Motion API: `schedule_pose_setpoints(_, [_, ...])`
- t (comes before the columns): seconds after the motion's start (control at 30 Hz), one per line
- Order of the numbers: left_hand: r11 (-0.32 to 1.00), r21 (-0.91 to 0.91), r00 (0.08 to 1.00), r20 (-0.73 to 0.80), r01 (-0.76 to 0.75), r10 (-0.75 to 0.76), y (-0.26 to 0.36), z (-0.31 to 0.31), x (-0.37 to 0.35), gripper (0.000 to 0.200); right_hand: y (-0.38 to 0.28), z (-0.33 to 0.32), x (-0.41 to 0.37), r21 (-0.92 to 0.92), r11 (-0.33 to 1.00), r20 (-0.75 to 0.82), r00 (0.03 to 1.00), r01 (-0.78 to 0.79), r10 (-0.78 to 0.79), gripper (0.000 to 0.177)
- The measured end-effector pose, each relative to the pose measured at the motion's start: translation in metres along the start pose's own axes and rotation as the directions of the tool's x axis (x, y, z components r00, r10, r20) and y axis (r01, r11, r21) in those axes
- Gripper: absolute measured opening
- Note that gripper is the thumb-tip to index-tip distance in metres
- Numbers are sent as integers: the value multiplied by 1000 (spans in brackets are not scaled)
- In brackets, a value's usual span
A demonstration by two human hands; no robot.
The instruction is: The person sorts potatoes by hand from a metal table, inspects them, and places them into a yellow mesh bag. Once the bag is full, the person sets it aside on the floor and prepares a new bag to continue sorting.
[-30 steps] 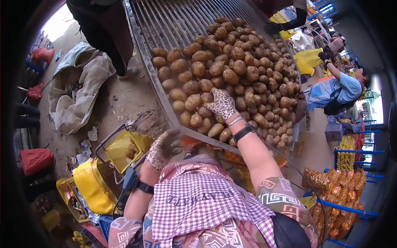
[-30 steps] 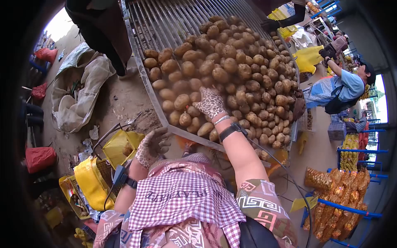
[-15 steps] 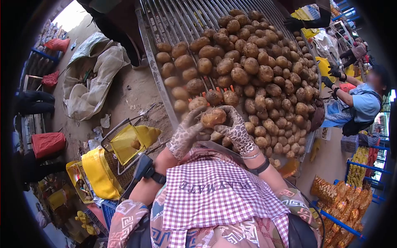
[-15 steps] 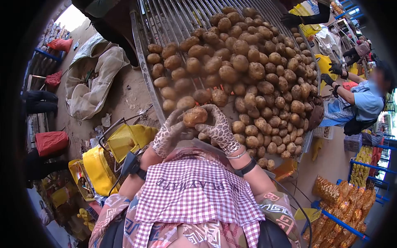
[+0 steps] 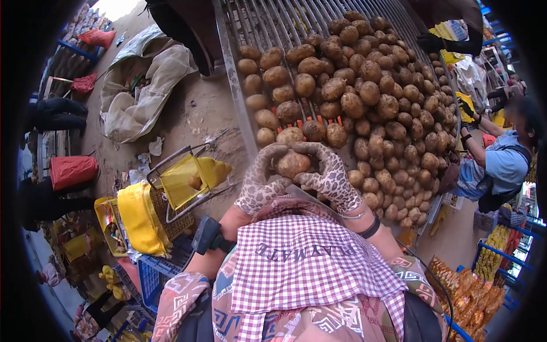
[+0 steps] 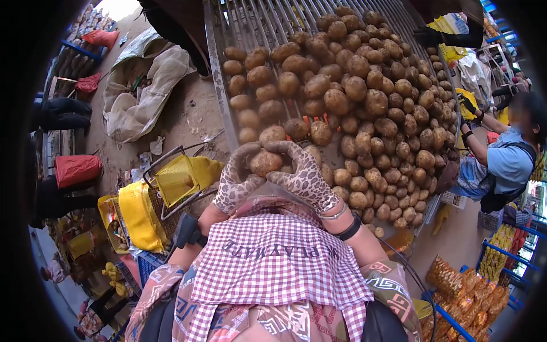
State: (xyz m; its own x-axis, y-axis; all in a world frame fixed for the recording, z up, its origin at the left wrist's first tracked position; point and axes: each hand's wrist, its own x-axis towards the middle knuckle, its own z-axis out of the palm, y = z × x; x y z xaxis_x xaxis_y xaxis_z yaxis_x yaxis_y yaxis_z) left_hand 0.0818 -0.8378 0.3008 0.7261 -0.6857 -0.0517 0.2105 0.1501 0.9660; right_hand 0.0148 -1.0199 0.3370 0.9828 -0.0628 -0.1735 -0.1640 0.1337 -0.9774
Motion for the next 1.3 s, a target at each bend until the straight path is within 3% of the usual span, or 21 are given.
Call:
schedule_pose_setpoints(0.1, [998,29,998,24,-52,52,6,1,-2,67,-4,4,-1,-101,991,34,996,83,-80,61])
schedule_pose_setpoints(0.2, [995,-78,999,2,54,-54,15,-1,-6,65,-5,10,1,-151,985,18,997,83,-81,61])
schedule_pose_setpoints(0.27, [939,-246,970,53,241,-236,23,-10,-10,62,0,11,4,278,959,15,999,-54,52,60])
schedule_pose_setpoints(0.3, [941,-242,972,40,235,-233,24,-12,-12,62,4,4,5,281,958,29,998,-54,48,60])
schedule_pose_setpoints(0.37, [766,-530,913,37,364,-407,25,-12,-15,81,15,-17,8,528,800,93,956,-284,279,57])
schedule_pose_setpoints(0.4, [763,-549,893,-64,340,-444,30,-6,-15,79,20,-18,3,372,909,-123,961,-188,249,45])
schedule_pose_setpoints(0.43, [765,-550,893,-75,334,-444,30,-8,-17,79,26,-24,4,373,908,-112,962,-193,251,45])
schedule_pose_setpoints(0.47, [777,-539,905,-59,327,-422,28,-10,-20,78,32,-33,4,-74,988,-331,937,-139,107,49])
schedule_pose_setpoints(0.5, [788,-526,916,-39,320,-399,27,-11,-21,77,35,-42,4,-509,848,-456,882,-145,-123,52])
schedule_pose_setpoints(0.53, [788,-525,916,-39,321,-399,24,-11,-22,77,35,-51,3,-508,849,-456,882,-145,-122,52])
schedule_pose_setpoints(0.6, [768,-561,907,-69,310,-416,18,-11,-24,74,35,-66,4,-912,351,-329,892,-214,-310,57])
schedule_pose_setpoints(0.63, [767,-560,907,-64,312,-416,16,-13,-26,74,39,-67,7,-911,350,-333,890,-219,-311,57])
schedule_pose_setpoints(0.77, [665,-663,870,-40,345,-492,17,-13,-22,68,43,-64,27,-805,260,-540,840,-533,51,82])
schedule_pose_setpoints(0.87, [691,-631,878,-34,352,-478,25,-3,-19,66,48,-69,36,-765,356,-566,824,-537,28,79])
schedule_pose_setpoints(1.03, [471,-777,811,86,418,-578,13,5,-14,65,64,-88,33,-766,337,-596,802,-547,-53,70])
schedule_pose_setpoints(1.1, [389,-816,769,102,428,-631,7,3,-8,55,84,-110,27,-333,910,-494,868,-247,55,61])
schedule_pose_setpoints(1.13, [393,-811,742,74,434,-666,5,3,-9,49,90,-108,19,232,973,-412,906,2,96,58])
schedule_pose_setpoints(1.17, [395,-807,712,45,440,-701,4,3,-10,44,86,-105,12,228,974,-411,906,1,95,58])
schedule_pose_setpoints(1.2, [397,-798,705,49,454,-707,7,3,-9,41,81,-103,6,588,809,-273,939,-8,208,59])
schedule_pose_setpoints(1.23, [398,-799,707,47,451,-706,8,4,-8,41,73,-98,1,855,517,-99,961,-50,258,61])
schedule_pose_setpoints(1.3, [425,-758,793,195,495,-577,13,5,-4,49,45,-78,-2,866,498,-70,970,-56,232,62])
